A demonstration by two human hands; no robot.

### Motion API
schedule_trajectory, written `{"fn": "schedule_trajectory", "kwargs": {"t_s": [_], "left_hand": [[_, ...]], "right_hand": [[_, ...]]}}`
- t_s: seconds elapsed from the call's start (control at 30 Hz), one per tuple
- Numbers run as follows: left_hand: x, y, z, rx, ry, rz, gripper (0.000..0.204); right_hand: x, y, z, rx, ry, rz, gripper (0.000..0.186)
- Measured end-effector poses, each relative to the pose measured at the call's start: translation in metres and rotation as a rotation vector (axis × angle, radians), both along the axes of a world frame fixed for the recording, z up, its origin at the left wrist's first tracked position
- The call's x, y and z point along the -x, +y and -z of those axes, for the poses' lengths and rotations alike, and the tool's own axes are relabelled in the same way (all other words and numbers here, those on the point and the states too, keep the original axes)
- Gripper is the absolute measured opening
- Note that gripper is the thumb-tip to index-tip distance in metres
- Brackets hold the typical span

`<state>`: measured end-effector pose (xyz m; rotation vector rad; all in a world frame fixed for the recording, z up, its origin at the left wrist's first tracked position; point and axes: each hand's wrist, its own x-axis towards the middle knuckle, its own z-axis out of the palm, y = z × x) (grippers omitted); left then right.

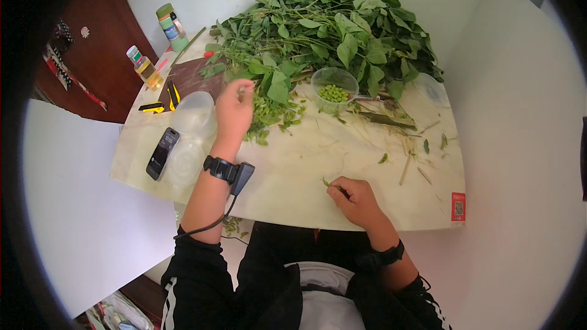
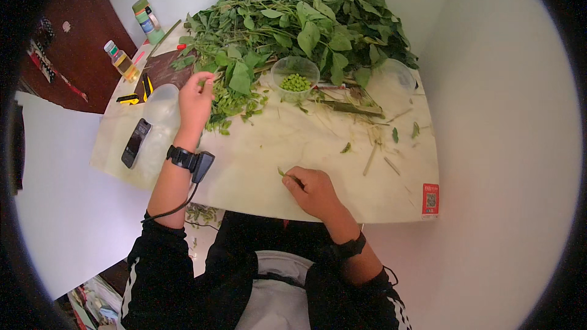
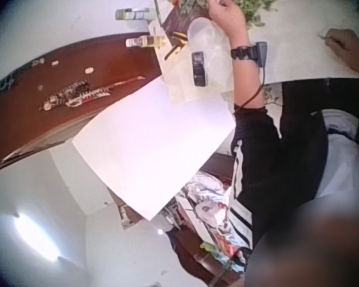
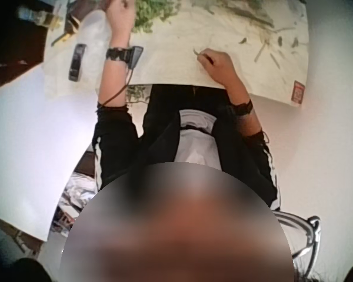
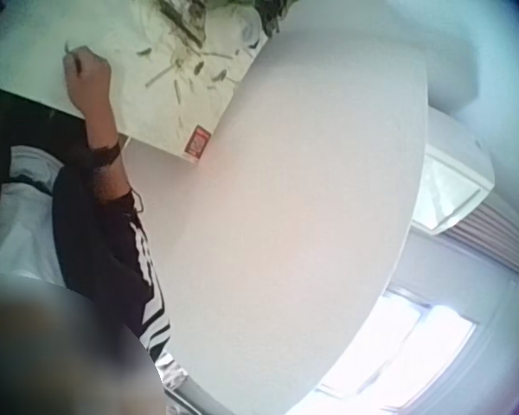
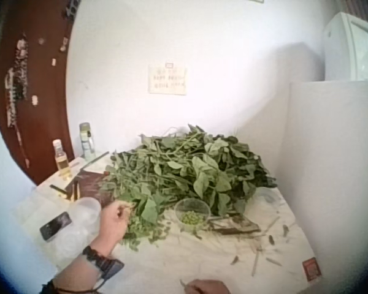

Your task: Shucking peas from their pods and sorting green leafy vegetables on a table.

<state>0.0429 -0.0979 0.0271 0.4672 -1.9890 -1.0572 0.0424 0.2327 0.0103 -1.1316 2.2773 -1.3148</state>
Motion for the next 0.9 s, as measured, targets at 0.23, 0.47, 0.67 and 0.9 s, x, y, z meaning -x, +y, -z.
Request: {"fn": "schedule_trajectory", "kwargs": {"t_s": [0.23,0.47,0.67,0.9], "left_hand": [[-0.035,0.089,-0.017,-0.417,-0.231,0.805,0.016],[-0.017,0.123,-0.017,-0.441,-0.309,1.002,0.011],[0.017,0.121,0.005,-0.397,-0.165,0.847,0.008],[0.024,0.117,0.011,-0.378,-0.132,0.758,0.010]], "right_hand": [[0.017,0.003,-0.013,0.197,-0.405,-0.025,0.018],[0.058,-0.021,-0.035,0.043,-0.274,-0.214,0.019],[0.101,-0.040,-0.022,0.022,-0.331,-0.194,0.021],[0.116,-0.040,0.000,0.174,-0.364,-0.201,0.018]]}}
